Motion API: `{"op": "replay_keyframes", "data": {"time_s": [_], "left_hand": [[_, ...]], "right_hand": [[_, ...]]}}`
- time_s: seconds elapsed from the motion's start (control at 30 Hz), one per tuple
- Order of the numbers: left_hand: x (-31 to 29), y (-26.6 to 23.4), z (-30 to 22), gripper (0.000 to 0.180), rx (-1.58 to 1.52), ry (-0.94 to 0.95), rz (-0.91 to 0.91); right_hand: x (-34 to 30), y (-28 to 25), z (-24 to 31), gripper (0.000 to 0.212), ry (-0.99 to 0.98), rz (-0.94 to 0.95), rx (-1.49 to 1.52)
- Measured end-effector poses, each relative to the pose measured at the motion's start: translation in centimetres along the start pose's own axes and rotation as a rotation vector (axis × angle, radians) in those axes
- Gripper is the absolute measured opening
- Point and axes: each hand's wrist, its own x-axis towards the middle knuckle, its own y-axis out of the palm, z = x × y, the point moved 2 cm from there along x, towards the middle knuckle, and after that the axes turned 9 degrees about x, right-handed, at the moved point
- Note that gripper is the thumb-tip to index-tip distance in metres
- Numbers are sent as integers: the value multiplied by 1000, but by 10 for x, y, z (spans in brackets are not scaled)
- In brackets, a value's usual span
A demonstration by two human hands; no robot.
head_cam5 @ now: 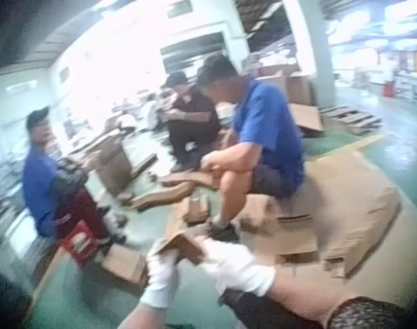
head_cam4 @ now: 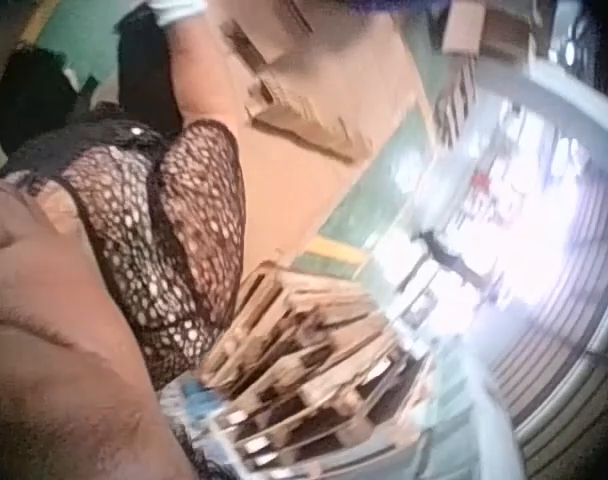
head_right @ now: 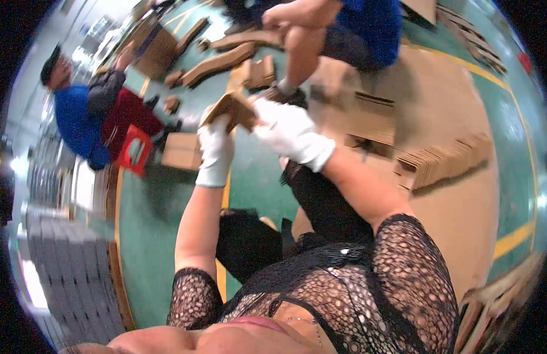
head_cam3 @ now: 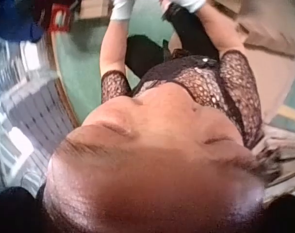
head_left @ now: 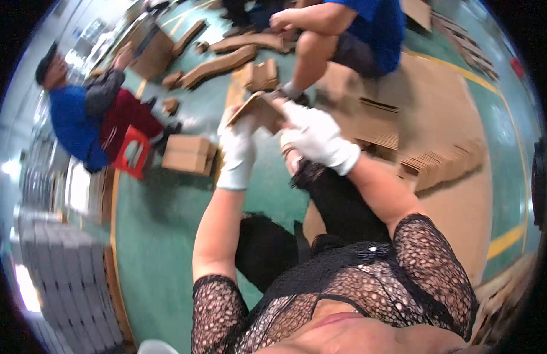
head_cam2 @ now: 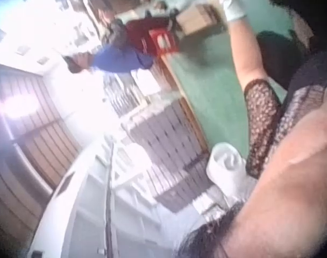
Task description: The person folds pre-cut flat cardboard pieces by hand into specific angles and shapes for packaging.
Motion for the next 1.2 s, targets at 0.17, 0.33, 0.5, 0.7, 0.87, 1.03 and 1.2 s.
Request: {"op": "replay_keyframes", "data": {"time_s": [0.17,0.33,0.5,0.7,0.87,1.03,1.2], "left_hand": [[-7,16,-12,24,-97,-245,-28],[-3,13,-5,26,-213,-284,60],[-9,26,0,33,-369,-422,247],[-11,19,28,59,16,-454,516],[-16,11,31,52,55,-566,553],[-18,23,31,53,104,-570,607],[-23,26,29,51,82,-568,628]], "right_hand": [[2,2,-3,36,-13,-46,-176],[2,-11,4,22,26,50,-342],[-9,-26,-25,24,77,-31,-504],[-71,-53,-111,34,381,-113,-485],[-219,-71,-158,38,776,3,-501],[-325,-97,-158,37,972,13,-644],[-321,-107,-169,37,1041,-78,-765]]}}
